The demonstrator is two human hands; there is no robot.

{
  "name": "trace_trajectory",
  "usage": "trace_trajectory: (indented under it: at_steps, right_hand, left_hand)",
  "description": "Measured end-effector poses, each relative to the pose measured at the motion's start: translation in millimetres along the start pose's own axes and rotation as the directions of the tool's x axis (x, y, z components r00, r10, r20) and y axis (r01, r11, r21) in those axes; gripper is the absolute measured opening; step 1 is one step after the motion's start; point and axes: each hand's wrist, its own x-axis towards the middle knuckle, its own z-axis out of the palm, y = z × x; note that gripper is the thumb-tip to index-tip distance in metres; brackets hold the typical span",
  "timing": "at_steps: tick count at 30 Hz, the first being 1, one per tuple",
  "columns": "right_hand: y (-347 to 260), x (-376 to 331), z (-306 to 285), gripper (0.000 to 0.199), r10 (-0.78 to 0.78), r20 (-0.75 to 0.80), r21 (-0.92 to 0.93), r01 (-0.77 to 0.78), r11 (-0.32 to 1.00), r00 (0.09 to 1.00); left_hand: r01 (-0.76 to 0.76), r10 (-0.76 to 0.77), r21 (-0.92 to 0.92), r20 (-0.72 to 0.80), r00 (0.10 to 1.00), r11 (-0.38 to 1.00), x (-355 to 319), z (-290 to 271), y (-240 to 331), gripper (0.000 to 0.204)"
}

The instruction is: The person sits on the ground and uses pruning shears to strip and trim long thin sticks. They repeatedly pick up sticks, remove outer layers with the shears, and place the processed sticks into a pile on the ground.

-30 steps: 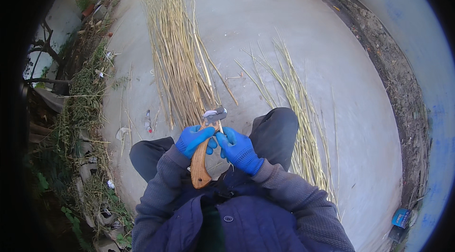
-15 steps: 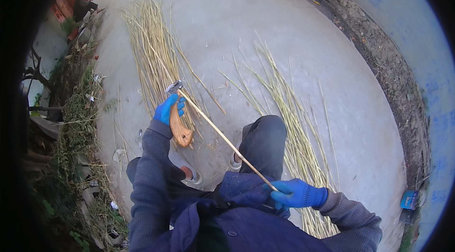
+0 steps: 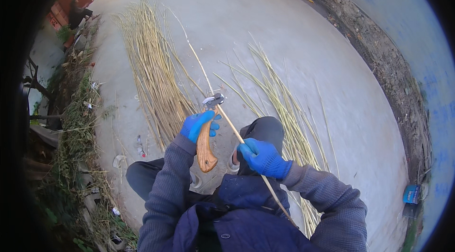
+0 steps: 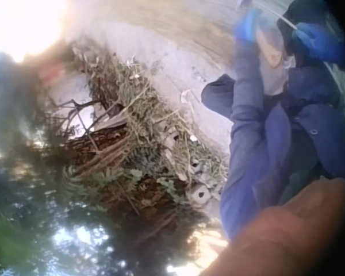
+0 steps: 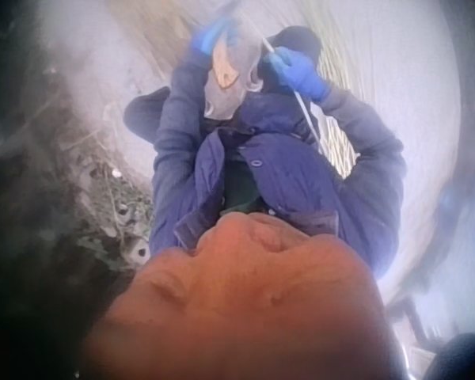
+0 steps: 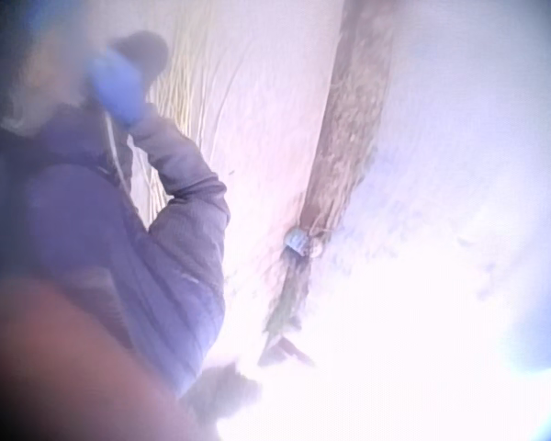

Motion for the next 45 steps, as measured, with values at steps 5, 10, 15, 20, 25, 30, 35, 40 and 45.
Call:
trace_trajectory:
  at_steps: [5,10,15,20,25,30,35,40,45]
  right_hand:
    - [-3.3,-20.2,-25.4,0.028,0.218,-0.01,0.15,-0.214,0.965,0.976]
    - [3.8,-21.0,-31.3,0.03,0.286,-0.026,0.201,-0.276,0.94,0.958]
    - [16.6,-86.4,-17.5,0.026,0.086,0.13,0.096,-0.099,0.99,0.988]
    - [58.8,-178.6,-36.4,0.02,0.035,0.298,-0.205,0.028,0.978,0.954]
    - [73.5,-202.5,-42.5,0.027,0.305,0.392,-0.118,-0.281,0.952,0.868]
    - [37.0,-104.8,-30.8,0.05,0.14,0.287,0.145,-0.188,0.971,0.948]
    - [-2.0,32.1,-4.9,0.036,0.088,0.166,0.112,-0.107,0.988,0.982]
    - [-3.9,46.0,6.8,0.027,-0.002,0.135,0.068,-0.007,0.998,0.991]
    - [19.6,-82.7,-15.5,0.029,0.119,0.323,0.166,-0.18,0.969,0.939]
  left_hand:
    - [0.057,-0.058,0.013,0.097,0.994,0.998,-1.1,52.9,-5.5,0.046]
    - [0.211,-0.217,0.05,0.17,0.961,0.976,-19.1,76.7,-31.1,0.044]
    - [-0.078,0.07,-0.058,-0.125,0.99,0.995,38.4,-9.4,-11.4,0.047]
    - [-0.2,0.165,-0.112,-0.263,0.951,0.973,75.6,-112.6,44.2,0.039]
    - [-0.172,0.163,-0.013,-0.26,0.952,0.985,61.4,-112.6,39.6,0.047]
    - [-0.149,0.145,-0.008,-0.205,0.968,0.989,25.8,-42.3,11.3,0.04]
    - [-0.007,0.005,-0.019,-0.117,0.993,1.0,-10.2,16.0,-10.4,0.043]
    - [-0.026,0.022,-0.028,-0.143,0.99,0.999,-5.7,-10.0,-12.9,0.043]
    - [-0.229,0.182,-0.136,-0.293,0.939,0.964,23.9,-120.3,26.7,0.046]
